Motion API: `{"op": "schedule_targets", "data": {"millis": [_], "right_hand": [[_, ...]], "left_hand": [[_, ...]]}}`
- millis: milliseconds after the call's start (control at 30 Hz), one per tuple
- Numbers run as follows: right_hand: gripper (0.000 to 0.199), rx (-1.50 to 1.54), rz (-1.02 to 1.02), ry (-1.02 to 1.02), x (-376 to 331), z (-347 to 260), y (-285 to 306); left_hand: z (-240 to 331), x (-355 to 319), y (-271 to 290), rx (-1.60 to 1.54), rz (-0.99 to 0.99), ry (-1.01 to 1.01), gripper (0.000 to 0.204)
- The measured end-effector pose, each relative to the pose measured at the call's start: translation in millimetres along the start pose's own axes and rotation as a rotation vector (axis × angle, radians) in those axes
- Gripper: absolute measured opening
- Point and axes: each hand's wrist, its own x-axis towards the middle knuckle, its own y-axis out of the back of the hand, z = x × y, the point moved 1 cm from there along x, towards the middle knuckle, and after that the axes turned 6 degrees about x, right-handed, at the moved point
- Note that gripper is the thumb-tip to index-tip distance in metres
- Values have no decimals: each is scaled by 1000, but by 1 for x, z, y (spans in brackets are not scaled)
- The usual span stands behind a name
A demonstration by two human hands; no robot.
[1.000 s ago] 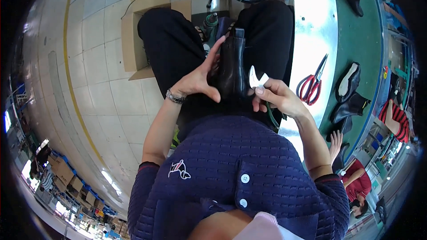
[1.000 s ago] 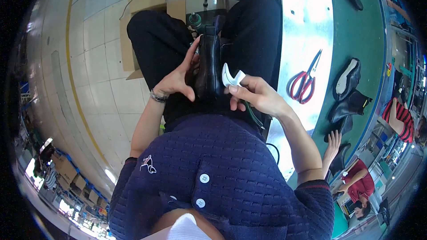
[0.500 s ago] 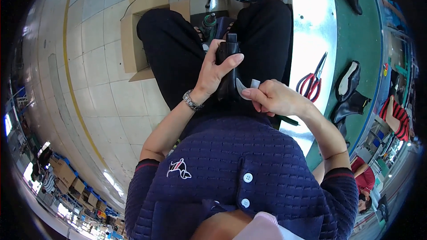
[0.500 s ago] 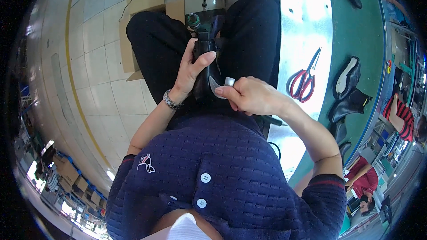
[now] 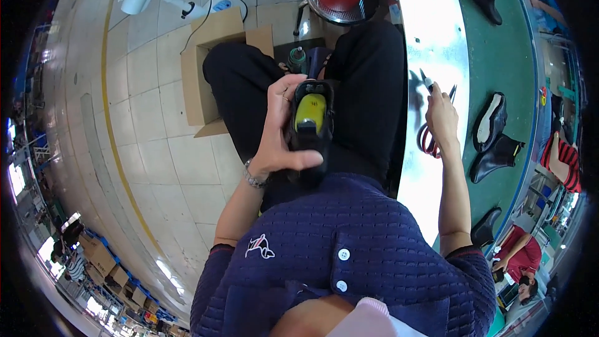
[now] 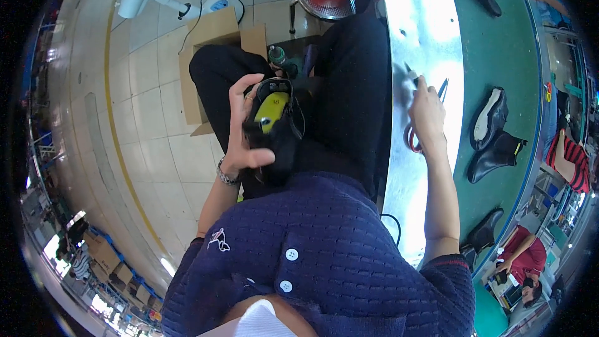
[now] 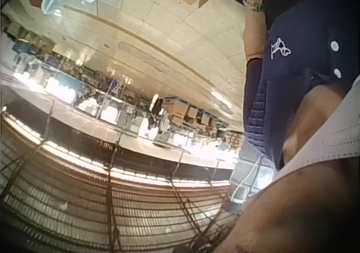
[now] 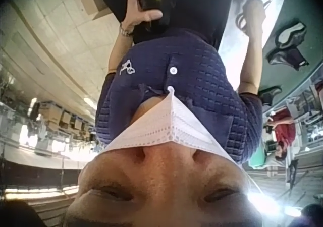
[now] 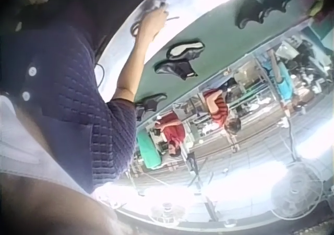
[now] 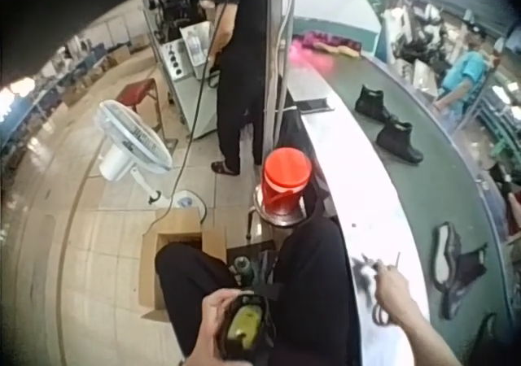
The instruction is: Assembling a shoe by applying glue, trimming, and using tools to secure the upper to the sole.
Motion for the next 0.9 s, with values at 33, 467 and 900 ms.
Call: {"op": "schedule_targets", "data": {"millis": [33, 467, 900], "right_hand": [[33, -16, 60, 26, 5, 11, -2], [79, 2447, -1078, -206, -40, -112, -5], [95, 2140, -1354, -74, -40, -101, -7]], "left_hand": [[2, 3, 1, 57, -43, -70, 114], [48, 63, -50, 390, -375, -338, 138], [19, 87, -14, -141, -173, 230, 60]]}}
